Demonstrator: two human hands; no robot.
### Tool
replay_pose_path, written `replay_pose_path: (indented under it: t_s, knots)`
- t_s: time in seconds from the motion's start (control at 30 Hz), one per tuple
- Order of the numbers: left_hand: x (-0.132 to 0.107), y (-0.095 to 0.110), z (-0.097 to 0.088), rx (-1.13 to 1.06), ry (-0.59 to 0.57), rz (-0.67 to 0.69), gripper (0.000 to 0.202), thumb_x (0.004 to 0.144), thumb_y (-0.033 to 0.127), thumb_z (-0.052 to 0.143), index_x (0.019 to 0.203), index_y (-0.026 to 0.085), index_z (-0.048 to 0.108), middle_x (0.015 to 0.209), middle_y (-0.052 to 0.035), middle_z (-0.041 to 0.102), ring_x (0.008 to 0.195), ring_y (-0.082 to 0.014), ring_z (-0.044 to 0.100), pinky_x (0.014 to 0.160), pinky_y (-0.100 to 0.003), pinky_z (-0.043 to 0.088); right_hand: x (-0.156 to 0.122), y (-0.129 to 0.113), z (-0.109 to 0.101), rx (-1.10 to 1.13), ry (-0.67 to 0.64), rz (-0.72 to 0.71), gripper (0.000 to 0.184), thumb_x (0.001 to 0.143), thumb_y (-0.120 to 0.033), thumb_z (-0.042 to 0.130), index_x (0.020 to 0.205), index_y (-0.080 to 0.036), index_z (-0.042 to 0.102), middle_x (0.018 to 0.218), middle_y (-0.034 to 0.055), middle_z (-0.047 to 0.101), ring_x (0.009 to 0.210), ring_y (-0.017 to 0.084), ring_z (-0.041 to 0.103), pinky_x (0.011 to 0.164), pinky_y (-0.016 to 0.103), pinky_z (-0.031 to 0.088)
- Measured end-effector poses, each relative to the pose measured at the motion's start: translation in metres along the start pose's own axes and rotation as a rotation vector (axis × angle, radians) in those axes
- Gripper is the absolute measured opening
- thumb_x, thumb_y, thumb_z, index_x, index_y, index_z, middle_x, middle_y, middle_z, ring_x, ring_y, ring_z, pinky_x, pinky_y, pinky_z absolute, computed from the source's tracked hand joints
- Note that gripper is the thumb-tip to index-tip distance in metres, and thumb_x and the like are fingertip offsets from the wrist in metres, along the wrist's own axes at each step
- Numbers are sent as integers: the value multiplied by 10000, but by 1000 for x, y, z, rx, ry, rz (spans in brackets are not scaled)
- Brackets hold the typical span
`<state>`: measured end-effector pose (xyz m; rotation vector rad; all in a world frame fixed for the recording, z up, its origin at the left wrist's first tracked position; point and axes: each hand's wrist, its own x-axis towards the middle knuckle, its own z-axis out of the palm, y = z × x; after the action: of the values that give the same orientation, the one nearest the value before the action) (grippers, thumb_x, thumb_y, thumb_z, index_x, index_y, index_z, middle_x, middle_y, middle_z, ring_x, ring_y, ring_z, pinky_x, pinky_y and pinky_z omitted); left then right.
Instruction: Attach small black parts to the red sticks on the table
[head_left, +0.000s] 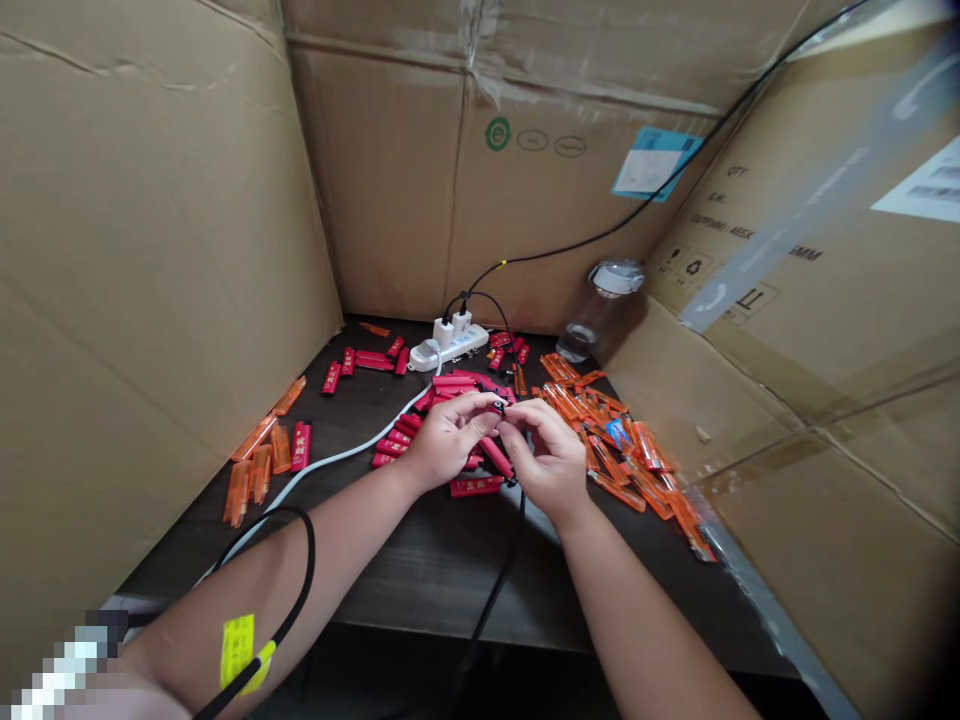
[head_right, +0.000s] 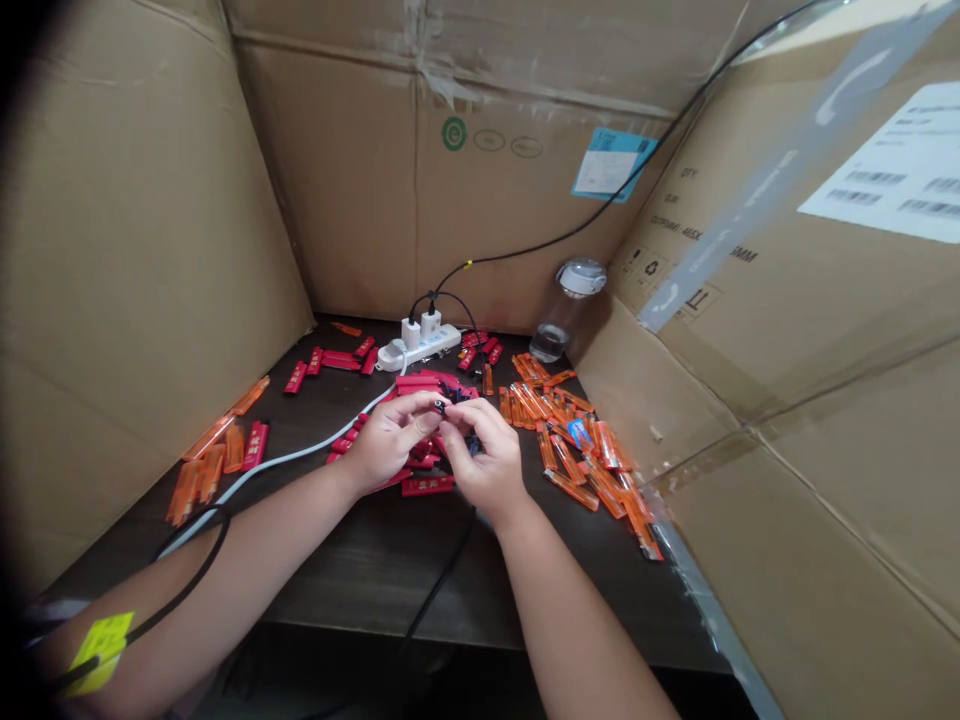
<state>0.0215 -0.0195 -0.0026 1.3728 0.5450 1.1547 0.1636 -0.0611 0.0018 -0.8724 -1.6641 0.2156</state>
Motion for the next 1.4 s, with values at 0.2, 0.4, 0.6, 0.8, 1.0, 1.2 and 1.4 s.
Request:
replay_pose_path:
  t_s: [0.2, 0.4, 0.6, 0.8, 1.0, 1.2, 1.4]
  knots:
    - [0, 1, -2, 159, -24, 145, 197, 818, 302, 622, 937, 163, 694, 944, -62, 643, 916, -163, 592, 847, -288, 466, 0, -1, 0, 15, -1, 16, 207, 804, -89, 592, 963, -216, 631, 897, 47, 588, 803, 163, 578, 695, 312, 485]
    - [-1, 5, -1, 191, -77, 209, 194, 838, 290, 600, 952, 175, 705, 944, -68, 639, 931, -165, 596, 861, -292, 475, 0, -3, 0, 178, -26, 132, 89, 827, -162, 598, 902, -211, 595, 868, 34, 539, 787, 147, 546, 671, 287, 472]
    - [-2, 7, -2, 208, -112, 215, 218, 845, 310, 588, 976, 184, 707, 960, -69, 629, 942, -166, 590, 875, -302, 466, 0, -4, 0, 199, -14, 148, 55, 822, -190, 608, 874, -205, 602, 852, 31, 541, 781, 147, 543, 671, 286, 472]
    - [-3, 10, -2, 272, -119, 249, 208, 863, 302, 557, 951, 192, 710, 950, -68, 620, 910, -158, 583, 839, -285, 473, 0, -5, -1, 180, -24, 141, 54, 822, -190, 608, 872, -210, 615, 858, 37, 544, 795, 155, 548, 673, 297, 471]
    - [-4, 13, -6, 368, -168, 296, 225, 874, 297, 532, 990, 207, 702, 974, -71, 609, 890, -157, 584, 775, -265, 491, 3, -9, -4, 253, -77, 165, 42, 806, -190, 630, 791, -200, 592, 808, 25, 535, 767, 147, 537, 681, 297, 467]
    - [-4, 15, -9, 381, -216, 323, 227, 884, 279, 513, 985, 210, 703, 964, -65, 606, 907, -157, 586, 829, -286, 486, 4, -11, -5, 271, -93, 170, 79, 802, -174, 630, 757, -196, 569, 795, 10, 529, 755, 136, 527, 683, 280, 449]
    - [-1, 10, -10, 462, -165, 357, 232, 884, 255, 514, 1021, 210, 696, 973, -70, 616, 923, -160, 588, 839, -297, 480, 3, -5, -5, 244, -74, 240, 95, 816, -231, 621, 765, -191, 551, 796, 13, 519, 745, 135, 523, 684, 278, 457]
